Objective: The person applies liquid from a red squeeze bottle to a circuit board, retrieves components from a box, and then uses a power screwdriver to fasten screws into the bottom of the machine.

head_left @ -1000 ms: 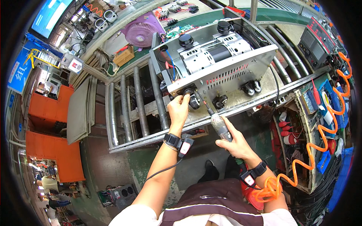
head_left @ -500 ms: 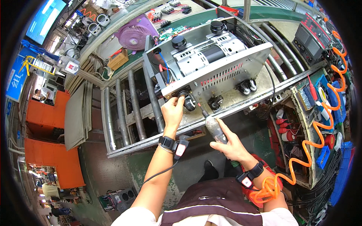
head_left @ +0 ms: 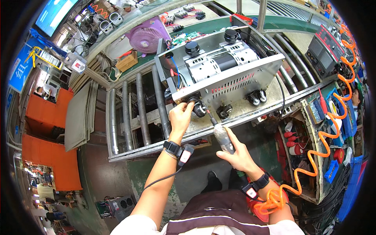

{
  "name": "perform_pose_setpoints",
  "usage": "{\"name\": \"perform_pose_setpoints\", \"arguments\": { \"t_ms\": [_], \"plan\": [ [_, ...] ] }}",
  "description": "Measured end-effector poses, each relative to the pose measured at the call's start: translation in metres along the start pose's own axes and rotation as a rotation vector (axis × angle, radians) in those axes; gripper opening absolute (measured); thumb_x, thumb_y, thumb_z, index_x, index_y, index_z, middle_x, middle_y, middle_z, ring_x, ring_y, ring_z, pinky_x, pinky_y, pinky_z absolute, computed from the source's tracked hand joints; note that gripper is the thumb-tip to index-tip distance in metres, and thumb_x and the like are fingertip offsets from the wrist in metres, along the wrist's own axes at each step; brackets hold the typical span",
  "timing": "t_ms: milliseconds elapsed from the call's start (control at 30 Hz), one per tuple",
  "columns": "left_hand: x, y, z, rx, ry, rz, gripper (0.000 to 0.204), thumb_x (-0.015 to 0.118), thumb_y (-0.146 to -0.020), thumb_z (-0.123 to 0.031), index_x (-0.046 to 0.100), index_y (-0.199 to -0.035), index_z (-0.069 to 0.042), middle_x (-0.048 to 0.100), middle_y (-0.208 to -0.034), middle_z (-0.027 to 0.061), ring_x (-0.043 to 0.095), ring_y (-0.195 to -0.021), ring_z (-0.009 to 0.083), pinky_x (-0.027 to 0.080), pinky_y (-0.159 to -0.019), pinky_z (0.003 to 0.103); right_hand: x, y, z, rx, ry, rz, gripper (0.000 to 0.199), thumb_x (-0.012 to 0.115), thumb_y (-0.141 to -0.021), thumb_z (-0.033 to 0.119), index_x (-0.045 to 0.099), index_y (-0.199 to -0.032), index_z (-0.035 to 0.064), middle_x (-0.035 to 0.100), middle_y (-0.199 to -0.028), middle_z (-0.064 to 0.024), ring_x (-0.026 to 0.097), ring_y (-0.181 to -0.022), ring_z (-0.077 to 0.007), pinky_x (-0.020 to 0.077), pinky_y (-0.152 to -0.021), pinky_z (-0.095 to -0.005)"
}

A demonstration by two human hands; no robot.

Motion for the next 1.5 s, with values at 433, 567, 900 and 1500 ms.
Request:
{"name": "perform_pose_setpoints", "arguments": {
  "t_ms": [433, 567, 900, 1500],
  "plan": [
    [0.050, 0.096, 0.080, -1.034, 1.203, 0.251, 0.020, 0.052, -0.091, -0.014, 0.052, -0.100, 0.004, 0.056, -0.086, 0.0138, 0.048, -0.061, 0.0113, 0.032, -0.041, 0.019, 0.020, 0.054, 0.008, 0.122, -0.411, 0.154, 0.086, 0.071, -0.076, 0.010, 0.022, -0.146, 0.0069, 0.052, -0.114, -0.0035, 0.049, -0.074, -0.0057, 0.0447, -0.066, -0.0219],
    [0.048, 0.085, 0.066, -0.952, 1.305, 0.359, 0.024, 0.050, -0.095, -0.021, 0.053, -0.100, 0.002, 0.055, -0.078, 0.0085, 0.042, -0.051, 0.0089, 0.032, -0.040, 0.020, 0.033, 0.059, 0.009, 0.120, -0.398, 0.187, 0.085, 0.070, -0.076, 0.010, 0.022, -0.146, 0.0085, 0.055, -0.105, -0.0039, 0.049, -0.067, -0.0056, 0.0439, -0.060, -0.0218],
    [0.035, 0.067, 0.044, -0.734, 1.204, 0.329, 0.025, 0.053, -0.095, -0.032, 0.054, -0.093, -0.007, 0.045, -0.059, -0.0004, 0.036, -0.043, 0.0086, 0.026, -0.040, 0.022, 0.039, 0.063, 0.013, 0.124, -0.330, 0.205, 0.083, 0.070, -0.077, 0.012, 0.023, -0.146, 0.0066, 0.045, -0.128, -0.0046, 0.049, -0.083, -0.0072, 0.0440, -0.072, -0.0225],
    [0.011, 0.049, 0.027, -0.594, 0.879, 0.609, 0.016, 0.066, -0.085, -0.014, 0.064, -0.086, 0.002, 0.050, -0.058, -0.0014, 0.036, -0.043, 0.0029, 0.025, -0.039, 0.018, 0.037, 0.057, 0.011, 0.033, 0.089, 0.219, 0.087, 0.072, -0.077, 0.026, 0.021, -0.146, 0.0095, 0.057, -0.116, -0.0173, 0.060, -0.094, -0.0229, 0.0450, -0.084, -0.0324]
  ]
}}
Point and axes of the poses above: each hand's wrist, its own y-axis away from the middle knuckle, its own x-axis out of the palm, z = x × y, the point moved 10 cm from there along -y, towards the middle knuckle
